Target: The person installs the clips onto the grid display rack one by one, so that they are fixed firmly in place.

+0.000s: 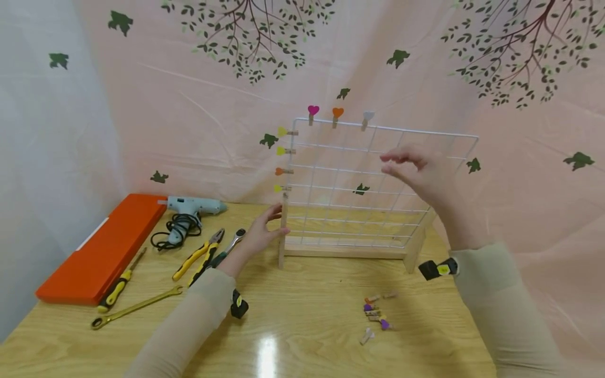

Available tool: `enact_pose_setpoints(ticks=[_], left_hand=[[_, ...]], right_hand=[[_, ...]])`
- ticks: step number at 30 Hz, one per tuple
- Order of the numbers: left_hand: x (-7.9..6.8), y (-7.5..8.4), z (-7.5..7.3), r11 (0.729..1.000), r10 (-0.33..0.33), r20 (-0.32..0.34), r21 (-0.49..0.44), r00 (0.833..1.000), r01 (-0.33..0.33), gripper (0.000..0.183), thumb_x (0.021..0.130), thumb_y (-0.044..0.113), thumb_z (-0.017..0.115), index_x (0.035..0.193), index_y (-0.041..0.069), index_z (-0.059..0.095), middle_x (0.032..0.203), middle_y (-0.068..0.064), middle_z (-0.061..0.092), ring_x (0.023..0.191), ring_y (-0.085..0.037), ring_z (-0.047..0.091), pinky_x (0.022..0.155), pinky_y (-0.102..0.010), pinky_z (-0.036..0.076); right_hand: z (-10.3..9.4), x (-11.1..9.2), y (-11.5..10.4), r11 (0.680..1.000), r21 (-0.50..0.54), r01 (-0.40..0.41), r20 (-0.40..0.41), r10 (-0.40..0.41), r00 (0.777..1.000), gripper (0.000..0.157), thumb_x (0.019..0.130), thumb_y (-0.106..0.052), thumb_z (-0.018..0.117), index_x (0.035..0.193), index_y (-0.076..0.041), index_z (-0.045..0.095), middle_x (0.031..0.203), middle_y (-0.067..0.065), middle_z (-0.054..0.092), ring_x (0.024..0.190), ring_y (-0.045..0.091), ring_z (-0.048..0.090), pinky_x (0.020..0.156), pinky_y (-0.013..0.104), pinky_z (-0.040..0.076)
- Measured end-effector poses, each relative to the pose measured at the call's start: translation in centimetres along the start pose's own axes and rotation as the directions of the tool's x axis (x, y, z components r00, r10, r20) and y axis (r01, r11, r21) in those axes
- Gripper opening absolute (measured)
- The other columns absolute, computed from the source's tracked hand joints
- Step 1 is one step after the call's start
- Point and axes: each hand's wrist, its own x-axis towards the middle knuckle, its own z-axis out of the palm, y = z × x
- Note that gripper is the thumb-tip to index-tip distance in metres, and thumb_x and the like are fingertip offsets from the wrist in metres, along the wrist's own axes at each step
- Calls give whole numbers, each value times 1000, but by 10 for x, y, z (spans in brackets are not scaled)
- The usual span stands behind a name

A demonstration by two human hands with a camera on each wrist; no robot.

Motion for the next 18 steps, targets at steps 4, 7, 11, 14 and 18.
enact_pose_setpoints(ticks=[4,7,11,14,18], left_hand=[[0,-1,1,1000,2,-1,3,1000,-2,70,81,24,64,140,12,27,139,-12,36,126,-30,35,99,-49,32],[-1,-1,1,1000,0,3,2,1000,0,70,81,24,64,140,12,27,139,-13,36,127,-32,34,99,-50,31],[-1,0,0,1000,-10,17,-3,1000,10,72,82,25,63,141,13,24,139,-12,34,128,-33,31,100,-51,30],[-1,0,-1,1000,-5,22,2,1000,5,72,82,25,62,141,12,23,140,-12,34,128,-32,31,100,-51,30],[0,-1,-1,1000,4,19,11,1000,-5,71,82,25,63,141,12,24,140,-11,34,128,-31,32,100,-50,31]], right_hand=[[19,-43,30,998,-25,-65,164,68,984,26,82,-32,64,106,-23,63,106,-5,59,95,13,48,82,41,39],[38,-74,53,999,10,-51,242,47,969,28,79,-27,67,106,-19,64,105,-6,60,94,15,51,80,34,42],[62,-113,82,999,48,-21,320,5,947,30,76,-24,69,105,-22,64,103,-8,61,91,12,53,78,27,45],[78,-139,97,997,78,-11,387,-20,922,30,75,-24,70,104,-25,65,103,-9,59,92,9,53,77,31,47],[96,-165,110,991,136,15,495,-81,865,27,76,-22,69,103,-19,66,103,-8,58,95,10,53,77,36,48]])
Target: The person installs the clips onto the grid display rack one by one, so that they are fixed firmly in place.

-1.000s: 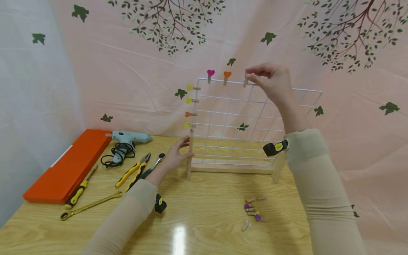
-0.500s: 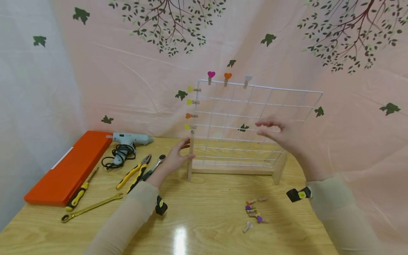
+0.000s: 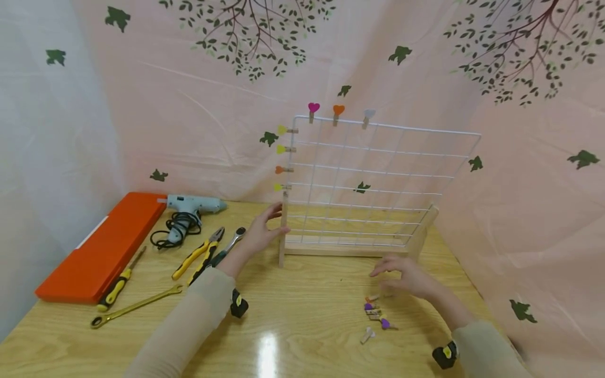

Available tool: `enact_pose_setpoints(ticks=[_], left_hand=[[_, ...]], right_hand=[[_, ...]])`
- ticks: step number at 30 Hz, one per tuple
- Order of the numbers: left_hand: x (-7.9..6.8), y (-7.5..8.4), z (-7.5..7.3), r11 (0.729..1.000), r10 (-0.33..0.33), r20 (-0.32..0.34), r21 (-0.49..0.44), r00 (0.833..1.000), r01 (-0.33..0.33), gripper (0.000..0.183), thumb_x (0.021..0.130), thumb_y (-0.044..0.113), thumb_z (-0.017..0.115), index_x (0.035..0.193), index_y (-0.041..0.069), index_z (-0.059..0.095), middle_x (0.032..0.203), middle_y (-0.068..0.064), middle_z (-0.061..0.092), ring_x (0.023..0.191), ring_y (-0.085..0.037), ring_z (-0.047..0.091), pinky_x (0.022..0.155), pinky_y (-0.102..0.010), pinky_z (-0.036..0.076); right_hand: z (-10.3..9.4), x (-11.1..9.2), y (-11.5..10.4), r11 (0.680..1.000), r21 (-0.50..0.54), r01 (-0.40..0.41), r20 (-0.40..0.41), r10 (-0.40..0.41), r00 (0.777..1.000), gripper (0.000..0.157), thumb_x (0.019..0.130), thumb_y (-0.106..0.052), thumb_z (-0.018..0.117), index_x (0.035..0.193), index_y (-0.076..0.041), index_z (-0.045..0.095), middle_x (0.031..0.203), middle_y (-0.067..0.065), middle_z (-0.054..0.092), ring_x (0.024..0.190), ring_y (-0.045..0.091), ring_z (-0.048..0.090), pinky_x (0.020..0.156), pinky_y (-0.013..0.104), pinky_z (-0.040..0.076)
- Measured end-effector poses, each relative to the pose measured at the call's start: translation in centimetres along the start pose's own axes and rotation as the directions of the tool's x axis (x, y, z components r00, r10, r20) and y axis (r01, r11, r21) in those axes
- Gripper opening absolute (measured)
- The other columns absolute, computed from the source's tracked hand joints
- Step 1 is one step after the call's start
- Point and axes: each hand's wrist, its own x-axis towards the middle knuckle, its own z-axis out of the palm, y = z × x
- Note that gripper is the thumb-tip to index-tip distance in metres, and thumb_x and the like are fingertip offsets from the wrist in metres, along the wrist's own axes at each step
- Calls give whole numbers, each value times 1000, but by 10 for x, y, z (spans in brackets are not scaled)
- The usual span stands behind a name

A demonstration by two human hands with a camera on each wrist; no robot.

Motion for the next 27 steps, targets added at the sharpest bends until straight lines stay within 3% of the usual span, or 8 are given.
enact_pose_setpoints(ticks=[6,9,15,18,23,27], left_hand=[[3,-1,0,1000,12,4,-12,1000,-12,72,81,25,63,141,12,25,141,-10,33,128,-31,32,99,-48,33],[3,-1,0,1000,15,5,-19,1000,-15,72,81,25,63,140,12,25,141,-10,32,128,-31,32,99,-49,33],[3,-1,0,999,21,4,-31,1000,-21,71,81,23,63,140,11,26,141,-11,33,127,-33,32,98,-49,34],[8,-14,3,999,28,-15,-18,999,-28,71,81,26,64,140,16,27,140,-8,35,127,-31,33,97,-48,36],[16,-33,7,1000,29,-38,-6,999,-29,70,80,24,66,139,22,28,139,-4,37,126,-31,34,96,-50,36],[16,-34,6,1000,30,-38,-8,999,-30,70,81,21,66,140,21,27,139,-5,36,127,-31,34,97,-52,34]], right_hand=[[22,-3,15,989,31,148,126,-150,981,21,77,-16,68,98,-18,67,98,-5,60,89,11,54,73,26,49],[27,-1,18,981,70,181,166,-190,968,20,79,-14,66,98,-16,67,96,-4,60,87,12,53,71,25,49],[27,5,9,982,168,91,225,-128,966,17,79,-4,64,95,-9,68,93,5,60,85,18,54,71,26,51],[27,6,11,986,156,58,227,-92,970,15,81,-9,64,94,-14,68,93,0,60,85,13,55,71,24,50],[26,7,16,994,108,-16,172,-3,985,13,85,-24,59,97,-20,64,91,-9,60,80,6,53,68,22,47],[14,15,4,996,92,14,84,-22,996,22,86,-20,59,107,-14,61,86,-5,60,73,4,53,62,22,47]])
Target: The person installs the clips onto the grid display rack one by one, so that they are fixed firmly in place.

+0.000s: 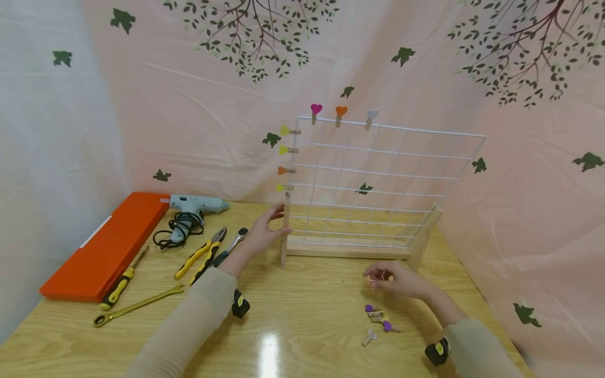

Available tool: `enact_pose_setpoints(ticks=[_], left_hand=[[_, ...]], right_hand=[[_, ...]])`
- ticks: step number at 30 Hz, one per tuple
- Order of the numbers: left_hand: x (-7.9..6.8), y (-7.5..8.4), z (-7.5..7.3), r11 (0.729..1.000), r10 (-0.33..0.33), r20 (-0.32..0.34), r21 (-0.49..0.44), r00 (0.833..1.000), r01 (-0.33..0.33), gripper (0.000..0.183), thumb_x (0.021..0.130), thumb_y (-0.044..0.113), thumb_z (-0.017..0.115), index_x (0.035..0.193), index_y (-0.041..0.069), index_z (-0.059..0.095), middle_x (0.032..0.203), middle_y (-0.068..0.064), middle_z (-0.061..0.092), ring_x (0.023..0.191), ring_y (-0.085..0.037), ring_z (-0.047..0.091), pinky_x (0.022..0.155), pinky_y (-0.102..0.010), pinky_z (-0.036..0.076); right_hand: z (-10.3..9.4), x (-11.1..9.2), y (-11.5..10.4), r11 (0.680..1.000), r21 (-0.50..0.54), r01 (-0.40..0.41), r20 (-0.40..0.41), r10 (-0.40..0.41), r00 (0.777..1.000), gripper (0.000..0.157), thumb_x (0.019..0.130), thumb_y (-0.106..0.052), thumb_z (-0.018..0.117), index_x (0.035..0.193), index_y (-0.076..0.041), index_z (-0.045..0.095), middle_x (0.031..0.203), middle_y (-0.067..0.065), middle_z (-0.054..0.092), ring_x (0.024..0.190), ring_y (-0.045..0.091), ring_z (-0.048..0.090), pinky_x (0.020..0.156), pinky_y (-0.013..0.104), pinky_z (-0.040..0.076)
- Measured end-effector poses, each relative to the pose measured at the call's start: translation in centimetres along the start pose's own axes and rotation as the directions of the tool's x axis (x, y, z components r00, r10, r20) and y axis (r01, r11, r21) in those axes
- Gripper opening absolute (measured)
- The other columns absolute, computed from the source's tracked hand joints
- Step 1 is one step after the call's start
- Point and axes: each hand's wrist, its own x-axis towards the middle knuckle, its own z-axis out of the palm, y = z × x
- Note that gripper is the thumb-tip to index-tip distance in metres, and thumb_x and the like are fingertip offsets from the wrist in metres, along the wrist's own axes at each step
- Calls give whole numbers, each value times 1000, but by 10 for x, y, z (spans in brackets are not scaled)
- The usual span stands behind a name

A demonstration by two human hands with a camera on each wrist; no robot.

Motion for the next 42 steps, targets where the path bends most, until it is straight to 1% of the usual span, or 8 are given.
enact_pose_setpoints(ticks=[4,11,19,22,26,32,37,42], left_hand=[[-1,3,-2,1000,-11,11,13,1000,11,72,80,28,64,140,21,26,140,-5,35,127,-28,34,98,-51,33],[-10,29,-9,1000,-11,37,-5,999,11,73,81,24,64,141,11,25,140,-13,33,127,-34,32,98,-52,33],[0,4,-5,1000,-16,14,18,1000,16,74,79,31,65,140,21,25,140,-4,34,127,-24,35,96,-47,37],[2,0,-4,1000,5,7,8,1000,-5,73,79,30,65,140,22,26,140,-5,34,127,-25,35,94,-49,38],[2,1,-4,1000,5,-3,-2,1000,-5,71,80,26,66,139,22,27,139,-5,36,126,-25,35,92,-49,40],[2,1,-4,1000,-1,2,1,1000,1,74,77,35,65,139,23,27,140,-3,35,126,-23,35,92,-45,42],[2,-1,-3,1000,2,7,-10,1000,-2,74,78,33,66,140,21,27,140,-4,36,126,-25,35,95,-48,38],[2,-2,-1,1000,0,8,-12,1000,0,73,78,31,66,140,20,27,140,-4,35,127,-25,35,96,-49,37]], right_hand=[[-21,11,-24,994,-10,109,-102,-109,989,30,86,-5,57,116,-8,57,84,-2,58,67,6,52,57,22,47],[-70,26,-82,975,59,212,-276,-188,942,26,80,16,53,99,1,59,88,7,61,72,12,56,60,21,48],[-138,42,-115,846,410,340,-432,-148,890,14,86,13,46,98,13,54,95,10,61,82,18,61,74,23,50],[-160,51,-132,857,382,344,-525,-105,845,13,85,11,49,94,12,58,93,10,62,78,19,61,74,24,50],[-185,66,-149,885,297,360,-649,-90,756,12,81,9,57,92,11,61,90,11,61,77,19,59,69,21,50],[-211,87,-161,895,254,365,-759,-50,650,16,76,6,65,92,9,64,86,10,63,76,18,58,73,18,49],[-218,98,-173,982,107,156,-787,-12,617,15,77,-6,68,91,1,68,82,-1,64,75,14,50,65,15,40],[-222,109,-169,996,-78,43,-781,-88,618,15,77,-11,68,89,-1,70,78,-11,62,75,12,40,68,21,31]])
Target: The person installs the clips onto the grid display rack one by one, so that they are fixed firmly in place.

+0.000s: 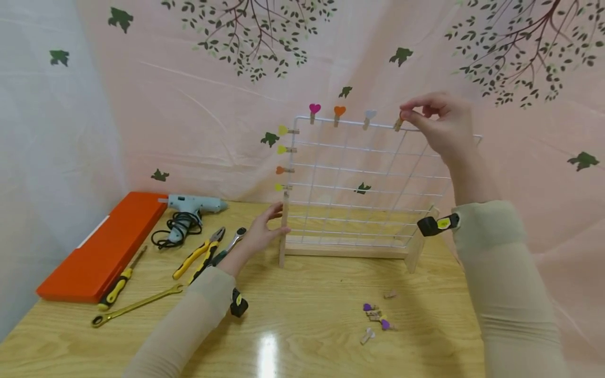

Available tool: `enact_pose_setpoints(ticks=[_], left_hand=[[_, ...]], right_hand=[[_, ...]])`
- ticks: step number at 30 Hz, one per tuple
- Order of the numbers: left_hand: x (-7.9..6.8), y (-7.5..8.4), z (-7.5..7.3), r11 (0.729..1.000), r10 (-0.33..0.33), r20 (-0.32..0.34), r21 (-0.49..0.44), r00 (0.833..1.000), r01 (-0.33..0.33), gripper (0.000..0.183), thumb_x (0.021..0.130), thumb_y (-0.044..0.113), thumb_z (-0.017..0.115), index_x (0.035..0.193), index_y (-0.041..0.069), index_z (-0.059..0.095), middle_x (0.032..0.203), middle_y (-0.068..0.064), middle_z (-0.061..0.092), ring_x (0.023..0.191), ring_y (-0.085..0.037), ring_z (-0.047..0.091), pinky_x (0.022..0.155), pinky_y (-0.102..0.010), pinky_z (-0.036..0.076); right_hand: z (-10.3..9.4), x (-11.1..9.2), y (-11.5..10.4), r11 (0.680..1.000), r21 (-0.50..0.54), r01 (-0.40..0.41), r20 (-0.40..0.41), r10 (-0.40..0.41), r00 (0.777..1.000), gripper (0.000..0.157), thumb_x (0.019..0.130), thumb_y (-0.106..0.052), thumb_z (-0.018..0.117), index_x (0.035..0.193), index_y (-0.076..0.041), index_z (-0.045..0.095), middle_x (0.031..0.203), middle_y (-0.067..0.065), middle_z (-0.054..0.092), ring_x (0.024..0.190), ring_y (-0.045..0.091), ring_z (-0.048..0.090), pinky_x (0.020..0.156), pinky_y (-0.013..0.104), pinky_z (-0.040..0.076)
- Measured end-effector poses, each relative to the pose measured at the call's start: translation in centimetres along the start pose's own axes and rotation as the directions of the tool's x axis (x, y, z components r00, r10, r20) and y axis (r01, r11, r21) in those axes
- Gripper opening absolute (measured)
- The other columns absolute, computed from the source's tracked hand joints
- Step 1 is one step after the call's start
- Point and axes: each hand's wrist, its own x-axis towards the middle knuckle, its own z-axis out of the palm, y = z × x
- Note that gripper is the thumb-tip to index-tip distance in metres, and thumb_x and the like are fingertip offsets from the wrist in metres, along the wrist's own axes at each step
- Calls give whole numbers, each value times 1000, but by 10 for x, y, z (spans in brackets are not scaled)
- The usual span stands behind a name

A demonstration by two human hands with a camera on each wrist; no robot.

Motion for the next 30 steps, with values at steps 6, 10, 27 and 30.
enact_pose_setpoints(ticks=[6,10,27,30], left_hand=[[-1,2,0,1000,-4,-2,7,1000,4,76,76,35,66,140,19,27,140,-4,35,127,-28,35,93,-47,40],[-1,2,0,1000,-8,4,7,1000,7,76,77,35,66,140,19,26,140,-4,35,127,-28,34,94,-48,38],[-2,1,0,1000,19,1,-10,1000,-19,75,77,34,66,140,18,27,140,-5,35,126,-29,35,95,-47,38],[-3,1,-1,1000,21,2,-5,1000,-21,76,76,37,65,140,19,27,140,-4,35,127,-30,34,95,-46,38]], right_hand=[[4,6,19,994,-103,29,19,-27,999,17,77,-19,69,89,-7,71,79,-12,57,76,12,38,71,21,29],[4,5,23,990,-137,16,43,-11,999,19,78,-24,68,91,-10,71,82,-10,55,77,10,38,71,20,31],[-12,-33,17,987,-124,100,84,-90,992,28,77,-6,68,105,-5,65,100,-6,59,92,9,45,76,19,34],[-18,-51,30,983,-144,117,139,-97,986,32,76,-4,68,108,-8,64,103,-3,59,93,8,45,77,19,34]])
